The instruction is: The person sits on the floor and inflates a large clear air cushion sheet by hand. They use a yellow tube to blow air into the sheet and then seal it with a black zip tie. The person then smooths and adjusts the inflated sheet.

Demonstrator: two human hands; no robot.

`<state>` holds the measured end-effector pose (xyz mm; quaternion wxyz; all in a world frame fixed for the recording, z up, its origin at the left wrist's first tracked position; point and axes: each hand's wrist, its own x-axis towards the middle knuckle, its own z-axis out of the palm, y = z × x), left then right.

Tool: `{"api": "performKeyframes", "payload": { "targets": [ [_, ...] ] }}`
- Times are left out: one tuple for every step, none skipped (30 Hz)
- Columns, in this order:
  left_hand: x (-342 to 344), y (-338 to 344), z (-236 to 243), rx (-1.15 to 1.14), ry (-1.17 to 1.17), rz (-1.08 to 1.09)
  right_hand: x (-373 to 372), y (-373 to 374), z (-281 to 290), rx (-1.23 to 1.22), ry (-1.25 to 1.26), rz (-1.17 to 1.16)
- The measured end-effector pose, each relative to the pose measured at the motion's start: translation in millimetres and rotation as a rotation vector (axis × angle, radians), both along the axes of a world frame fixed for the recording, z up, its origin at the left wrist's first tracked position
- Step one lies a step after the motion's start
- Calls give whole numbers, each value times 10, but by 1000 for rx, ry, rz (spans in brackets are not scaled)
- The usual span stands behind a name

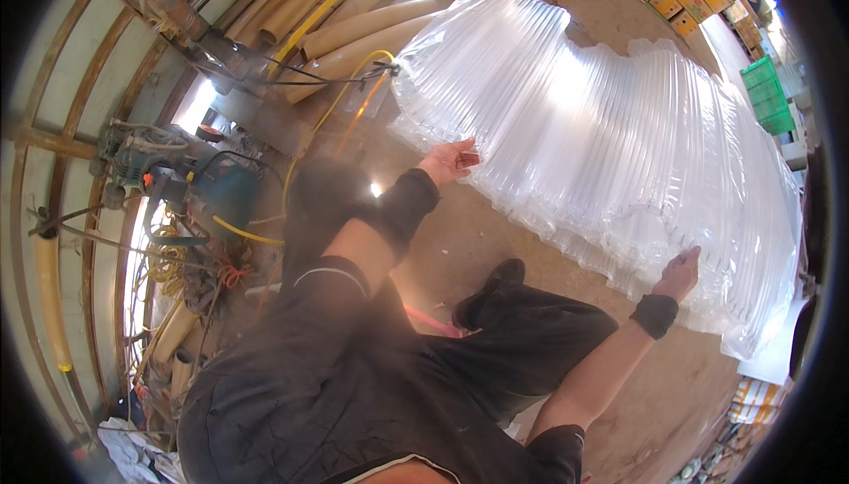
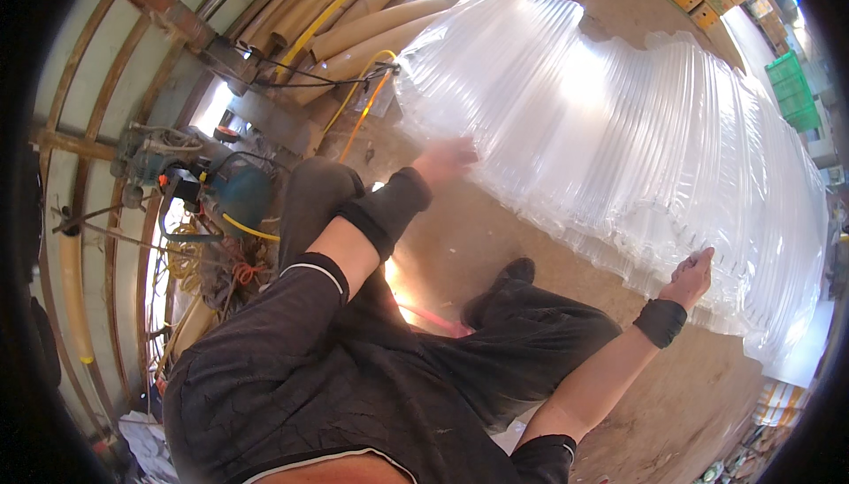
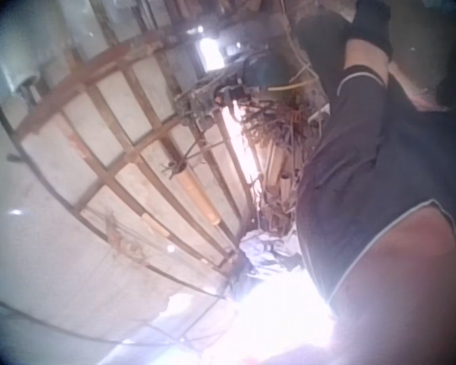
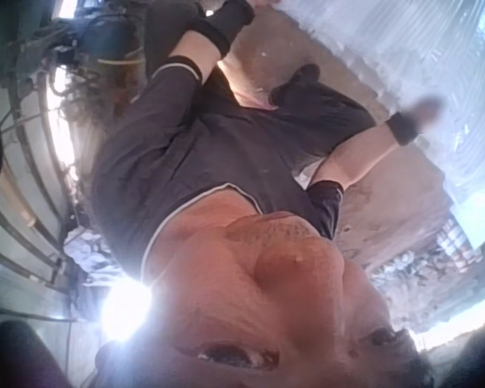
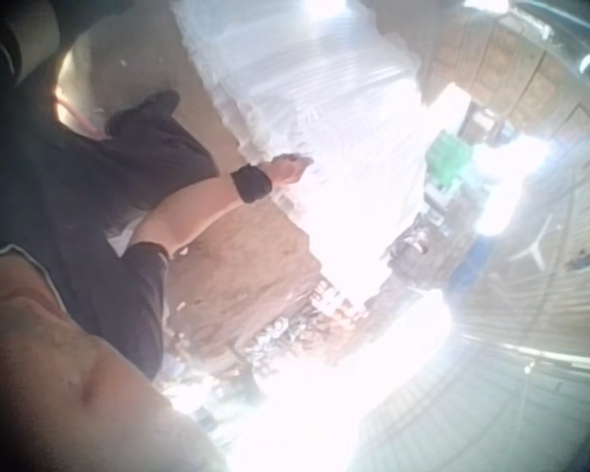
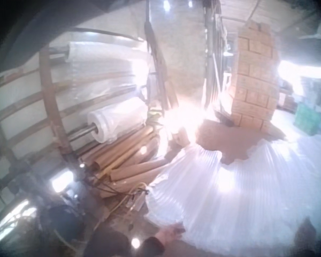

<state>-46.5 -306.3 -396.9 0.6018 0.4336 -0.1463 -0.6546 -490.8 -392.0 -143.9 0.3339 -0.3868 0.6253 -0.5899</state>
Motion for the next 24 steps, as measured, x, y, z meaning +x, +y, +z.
{"api": "performKeyframes", "payload": {
  "targets": [
    [-16, 10, 2, 21, 137, 4, -2, 2, -2, -1, 8, 4],
    [-22, 31, -6, 52, 180, 14, -5, 0, -4, 0, 3, 4],
    [-26, 54, -24, 56, 205, 17, -11, -2, -6, 1, -2, 4],
    [-22, 73, -49, 59, 230, 19, -18, -7, -9, 2, -7, 4],
    [-14, 87, -81, 89, 244, 40, -25, -16, -11, 9, -11, -5],
    [-6, 105, -120, 120, 258, 61, -36, -23, -14, 17, -14, -15],
    [5, 119, -159, 151, 271, 82, -46, -30, -18, 22, -22, -16],
    [19, 137, -200, 153, 272, 103, -57, -35, -21, 32, -11, -21],
    [37, 156, -238, 155, 272, 125, -68, -39, -23, 39, -5, -17],
    [54, 166, -271, 157, 272, 147, -77, -42, -25, 46, 0, -23],
    [73, 165, -298, 210, 262, 161, -82, -44, -29, 41, 8, -11],
    [85, 157, -322, 262, 251, 174, -88, -46, -32, 35, 14, -9],
    [92, 144, -343, 320, 249, 211, -91, -46, -35, 29, 20, -8],
    [94, 122, -362, 385, 156, 263, -94, -47, -39, 27, 21, -6],
    [81, 100, -381, 437, 78, 311, -96, -48, -43, 24, 23, -4],
    [84, 77, -398, 467, 4, 379, -101, -48, -47, 17, 13, -1],
    [82, 60, -415, 484, -69, 455, -108, -48, -50, 22, 27, -3],
    [96, 42, -425, 495, -128, 533, -118, -48, -54, 23, 29, -4],
    [130, 26, -427, 448, -92, 614, -130, -50, -58, 16, 22, 3],
    [176, 10, -421, 480, -214, 691, -145, -50, -60, 23, 18, -1],
    [256, -9, -401, 469, -242, 764, -163, -48, -62, 22, 4, 1],
    [347, -33, -370, 477, -301, 797, -180, -48, -62, 18, -18, 1],
    [472, -59, -325, 428, -247, 898, -197, -47, -61, 23, 1, -8],
    [579, -82, -278, 406, -234, 955, -211, -44, -58, 26, 11, -20]
  ]
}}
